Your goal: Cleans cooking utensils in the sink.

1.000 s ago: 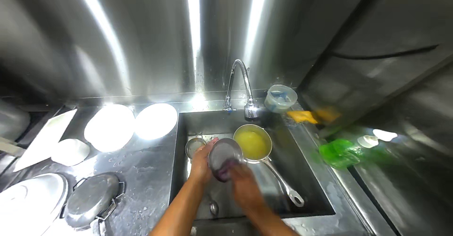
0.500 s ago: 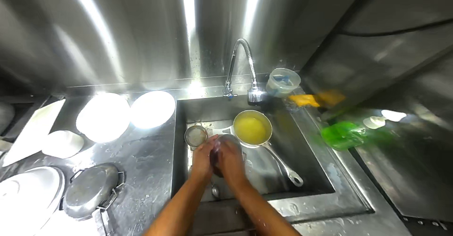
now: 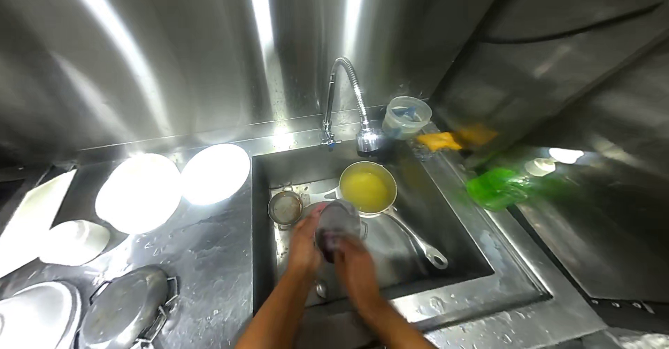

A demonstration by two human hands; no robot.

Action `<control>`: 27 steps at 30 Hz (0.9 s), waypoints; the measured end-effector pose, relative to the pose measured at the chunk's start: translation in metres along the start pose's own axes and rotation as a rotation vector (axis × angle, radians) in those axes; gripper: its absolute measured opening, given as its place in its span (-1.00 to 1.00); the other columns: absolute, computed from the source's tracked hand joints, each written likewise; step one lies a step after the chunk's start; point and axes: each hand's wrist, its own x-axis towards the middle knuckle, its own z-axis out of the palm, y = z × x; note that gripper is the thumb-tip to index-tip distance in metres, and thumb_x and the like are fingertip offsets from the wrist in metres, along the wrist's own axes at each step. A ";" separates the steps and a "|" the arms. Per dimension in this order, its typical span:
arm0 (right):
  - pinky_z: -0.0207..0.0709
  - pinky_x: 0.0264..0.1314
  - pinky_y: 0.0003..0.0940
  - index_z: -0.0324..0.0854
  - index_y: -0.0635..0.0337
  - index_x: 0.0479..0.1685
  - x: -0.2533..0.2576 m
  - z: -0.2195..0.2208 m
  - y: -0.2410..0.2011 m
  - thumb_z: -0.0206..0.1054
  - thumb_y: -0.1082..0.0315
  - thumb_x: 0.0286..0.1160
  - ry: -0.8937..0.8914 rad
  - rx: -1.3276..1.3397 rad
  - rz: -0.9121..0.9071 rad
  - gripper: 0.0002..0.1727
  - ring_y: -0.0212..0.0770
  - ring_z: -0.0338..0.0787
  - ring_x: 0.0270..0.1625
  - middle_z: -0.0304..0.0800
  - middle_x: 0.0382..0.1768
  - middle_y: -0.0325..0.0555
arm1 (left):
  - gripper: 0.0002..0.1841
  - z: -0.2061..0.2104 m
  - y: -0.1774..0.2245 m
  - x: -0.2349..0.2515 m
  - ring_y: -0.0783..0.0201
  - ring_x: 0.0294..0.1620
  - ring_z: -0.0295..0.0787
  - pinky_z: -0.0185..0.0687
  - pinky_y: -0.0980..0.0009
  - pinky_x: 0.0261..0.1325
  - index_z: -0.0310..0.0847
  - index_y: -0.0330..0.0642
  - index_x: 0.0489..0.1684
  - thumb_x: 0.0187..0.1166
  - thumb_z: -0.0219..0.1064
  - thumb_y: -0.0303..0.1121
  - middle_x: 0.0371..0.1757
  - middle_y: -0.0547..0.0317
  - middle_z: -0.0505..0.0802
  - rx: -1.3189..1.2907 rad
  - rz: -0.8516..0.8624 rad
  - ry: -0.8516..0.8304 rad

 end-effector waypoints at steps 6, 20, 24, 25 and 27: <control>0.74 0.23 0.09 0.83 0.39 -0.10 0.021 -0.006 0.026 0.31 0.54 0.50 0.192 -0.081 -0.013 -0.81 0.18 0.89 0.11 0.90 -0.03 0.20 | -0.65 0.010 -0.002 -0.009 0.24 0.10 0.82 0.70 0.29 0.25 0.67 -0.45 0.21 0.85 -0.02 -0.43 0.08 -0.05 0.88 -0.021 -0.068 -0.078; 0.58 -0.05 -0.18 0.69 0.31 0.02 0.087 -0.111 -0.016 0.51 0.30 0.45 -0.817 0.234 0.004 -0.70 -0.22 0.68 -0.22 0.72 -0.27 -0.03 | -0.34 -0.033 0.049 0.019 0.19 0.35 0.68 0.59 0.16 0.41 0.13 -0.33 0.69 0.67 0.21 -0.17 0.39 -0.07 0.70 0.544 0.134 -0.386; 0.66 -0.08 -0.49 0.74 0.27 0.03 0.100 -0.123 -0.006 0.47 0.56 0.39 -0.681 0.526 0.085 -0.76 -0.48 0.76 -0.21 0.85 -0.22 -0.23 | -0.73 -0.021 0.064 -0.002 0.57 -0.26 0.63 0.59 0.49 -0.06 0.71 -0.33 -0.08 0.72 0.17 -0.30 -0.30 0.34 0.74 0.691 -0.031 -0.572; 0.69 -0.10 -0.42 0.75 0.26 0.03 0.100 -0.121 -0.002 0.45 0.57 0.40 -0.520 0.566 0.121 -0.76 -0.42 0.79 -0.22 0.87 -0.21 -0.18 | -0.71 -0.019 0.061 -0.003 0.58 -0.29 0.64 0.60 0.50 -0.10 0.70 -0.29 -0.16 0.75 0.10 -0.29 -0.35 0.36 0.73 0.642 -0.050 -0.555; 0.63 -0.30 -0.34 0.73 0.24 0.10 0.097 -0.118 -0.003 0.45 0.48 0.48 -0.155 0.583 0.216 -0.75 -0.33 0.72 -0.35 0.84 -0.22 -0.09 | -0.68 -0.017 0.050 -0.006 0.50 -0.18 0.76 0.73 0.41 0.03 0.68 -0.31 -0.10 0.80 0.02 -0.31 -0.27 0.29 0.80 0.450 -0.051 -0.484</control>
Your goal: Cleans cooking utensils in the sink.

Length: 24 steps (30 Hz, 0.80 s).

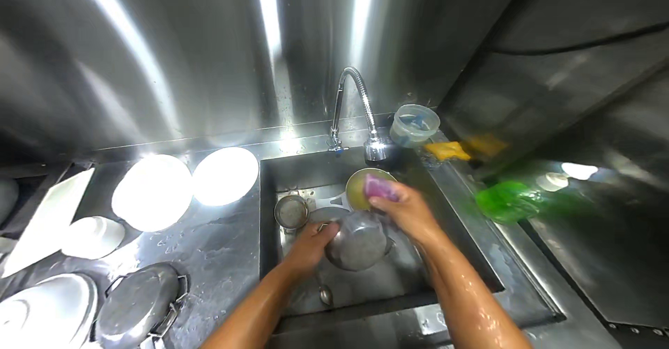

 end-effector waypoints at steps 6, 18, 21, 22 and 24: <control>0.32 0.58 0.28 0.90 0.04 0.08 -0.043 0.091 0.023 -0.02 -0.04 0.79 0.228 -0.504 -0.524 -0.45 0.12 0.61 0.58 0.79 0.40 -0.11 | -0.70 0.023 -0.005 -0.012 0.42 -0.08 0.82 0.76 0.37 0.07 0.44 -0.30 0.21 0.57 0.00 -0.60 -0.13 0.26 0.84 -0.419 0.080 0.040; 0.59 0.36 0.15 0.85 0.24 0.08 -0.013 0.064 0.032 0.03 0.26 0.85 0.197 -0.500 -0.185 -0.57 0.09 0.83 0.24 0.90 0.07 0.09 | -0.66 0.031 -0.003 -0.036 0.33 -0.05 0.86 0.81 0.30 0.13 0.35 -0.34 0.34 0.63 -0.02 -0.60 -0.05 0.17 0.85 -0.616 0.084 0.164; 0.42 0.55 0.21 0.69 0.38 0.32 -0.034 0.078 0.040 -0.17 0.18 0.88 0.354 -0.428 -0.012 -0.44 0.25 0.71 0.40 0.78 0.25 0.30 | -0.70 0.033 -0.003 -0.025 0.30 -0.05 0.85 0.81 0.29 0.10 0.34 -0.33 0.34 0.81 -0.16 -0.45 -0.07 0.11 0.83 -0.733 0.067 0.336; 0.36 0.66 0.20 0.68 0.39 0.36 -0.050 0.096 0.047 -0.13 0.17 0.84 0.422 -0.479 -0.144 -0.43 0.28 0.65 0.51 0.74 0.36 0.28 | -0.69 0.034 -0.007 -0.022 0.29 -0.05 0.85 0.81 0.28 0.09 0.36 -0.32 0.31 0.86 -0.20 -0.39 -0.08 0.09 0.83 -0.765 0.062 0.345; 0.27 0.71 0.28 0.70 0.39 0.33 -0.078 0.131 0.058 -0.07 0.21 0.78 0.461 -0.564 -0.404 -0.47 0.39 0.54 0.59 0.68 0.45 0.26 | -0.56 0.032 -0.015 -0.017 0.29 -0.21 0.87 0.84 0.32 -0.06 0.51 -0.31 0.07 0.91 -0.29 -0.23 -0.27 0.09 0.85 -0.794 0.041 0.330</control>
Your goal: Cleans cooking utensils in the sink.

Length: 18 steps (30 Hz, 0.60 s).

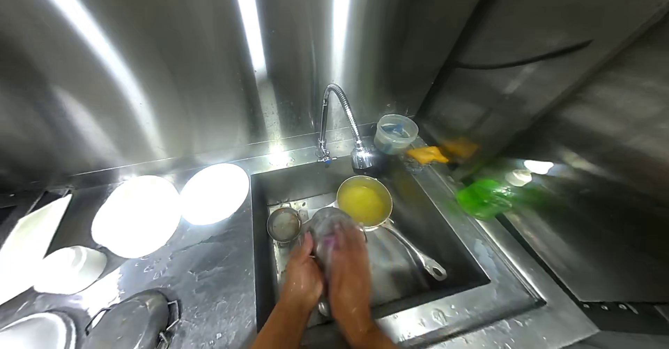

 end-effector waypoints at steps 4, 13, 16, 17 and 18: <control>0.51 0.56 0.17 0.83 0.16 0.22 0.016 0.002 -0.011 0.09 0.31 0.63 -0.040 -0.108 -0.229 -0.59 0.28 0.66 0.52 0.77 0.42 0.02 | -0.51 0.002 0.000 0.005 0.39 -0.33 0.79 0.78 0.42 -0.13 0.53 -0.15 -0.24 0.90 -0.35 -0.21 -0.45 0.24 0.78 0.084 0.017 -0.070; 0.41 0.66 0.14 0.75 0.20 0.32 0.080 -0.013 -0.015 -0.02 0.21 0.77 -0.207 -0.234 -0.018 -0.53 0.15 0.62 0.58 0.74 0.43 0.05 | -0.47 0.018 -0.002 -0.001 0.28 0.02 0.81 0.78 0.27 0.09 0.35 -0.27 0.43 0.90 -0.36 -0.07 0.00 0.08 0.82 0.118 -0.039 -0.132; 0.44 0.57 0.27 0.82 0.09 0.24 0.027 0.000 -0.003 0.01 0.17 0.71 -0.050 -0.237 -0.267 -0.53 0.26 0.63 0.55 0.74 0.46 -0.02 | -0.41 0.008 0.002 0.011 0.33 -0.21 0.83 0.79 0.36 -0.07 0.55 -0.16 -0.05 0.90 -0.40 0.01 -0.31 0.16 0.83 -0.049 -0.089 -0.116; 0.46 0.54 0.29 0.84 0.07 0.20 0.018 0.000 0.010 0.01 0.13 0.74 -0.012 -0.209 -0.324 -0.53 0.29 0.67 0.51 0.78 0.41 0.00 | -0.37 0.005 0.002 0.013 0.31 -0.23 0.83 0.80 0.35 -0.06 0.57 -0.19 -0.08 0.90 -0.41 0.04 -0.32 0.14 0.83 -0.105 -0.109 -0.137; 0.46 0.52 0.31 0.84 0.08 0.18 0.014 -0.004 0.024 0.02 0.10 0.75 0.019 -0.168 -0.369 -0.53 0.31 0.69 0.47 0.81 0.36 0.04 | -0.37 0.004 0.002 0.015 0.29 -0.25 0.84 0.81 0.35 -0.08 0.56 -0.22 -0.03 0.89 -0.41 0.05 -0.32 0.11 0.83 -0.151 -0.124 -0.153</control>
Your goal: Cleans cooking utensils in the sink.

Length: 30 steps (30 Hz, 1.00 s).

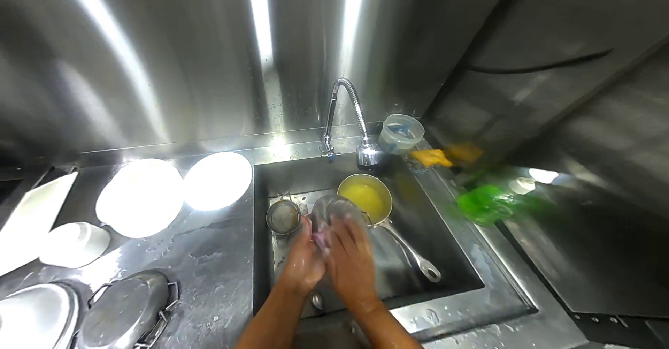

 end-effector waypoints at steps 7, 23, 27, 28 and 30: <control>0.62 0.33 0.14 0.72 0.51 0.18 0.023 -0.019 0.070 0.07 0.37 0.66 0.133 0.145 0.426 -0.58 0.29 0.82 0.17 0.84 0.04 0.33 | -0.56 0.006 -0.003 0.005 0.08 0.11 0.85 0.80 0.11 0.17 0.35 -0.25 0.39 0.90 -0.30 -0.17 0.09 -0.06 0.83 -0.046 0.004 -0.065; 0.57 0.31 0.04 0.56 0.67 0.23 0.184 0.080 0.157 0.11 0.31 0.80 -0.015 0.316 0.488 -0.55 0.26 0.77 0.14 0.74 0.08 0.52 | -0.66 0.008 -0.030 0.025 0.28 0.03 0.74 0.69 0.28 0.18 0.41 -0.41 0.42 0.85 0.04 -0.38 0.08 -0.02 0.75 0.533 -0.159 0.333; 0.76 -0.13 -0.01 0.06 0.29 0.71 0.179 0.142 0.093 0.41 0.25 0.63 -0.209 0.832 1.021 -0.22 0.03 0.83 -0.25 0.71 0.04 0.29 | -0.64 -0.004 -0.044 0.043 0.27 0.11 0.69 0.62 0.29 0.24 0.42 -0.40 0.46 0.83 0.09 -0.37 0.18 -0.06 0.72 0.580 -0.240 0.373; 0.74 -0.20 0.03 0.14 0.24 0.70 0.182 0.150 0.086 0.40 0.25 0.62 -0.161 0.778 1.068 -0.27 0.07 0.83 -0.29 0.73 0.01 0.28 | -0.67 -0.005 -0.049 0.047 0.31 0.02 0.70 0.65 0.32 0.15 0.44 -0.38 0.41 0.83 0.07 -0.39 0.08 0.01 0.74 0.553 -0.239 0.383; 0.64 0.10 0.19 0.26 0.21 0.68 0.195 0.141 0.072 0.27 0.27 0.69 -0.184 0.551 1.125 -0.40 0.22 0.83 0.06 0.76 0.17 0.31 | -0.72 -0.003 -0.058 0.051 0.36 -0.13 0.73 0.70 0.35 0.01 0.45 -0.34 0.33 0.85 -0.05 -0.41 -0.10 0.12 0.76 0.477 -0.226 0.378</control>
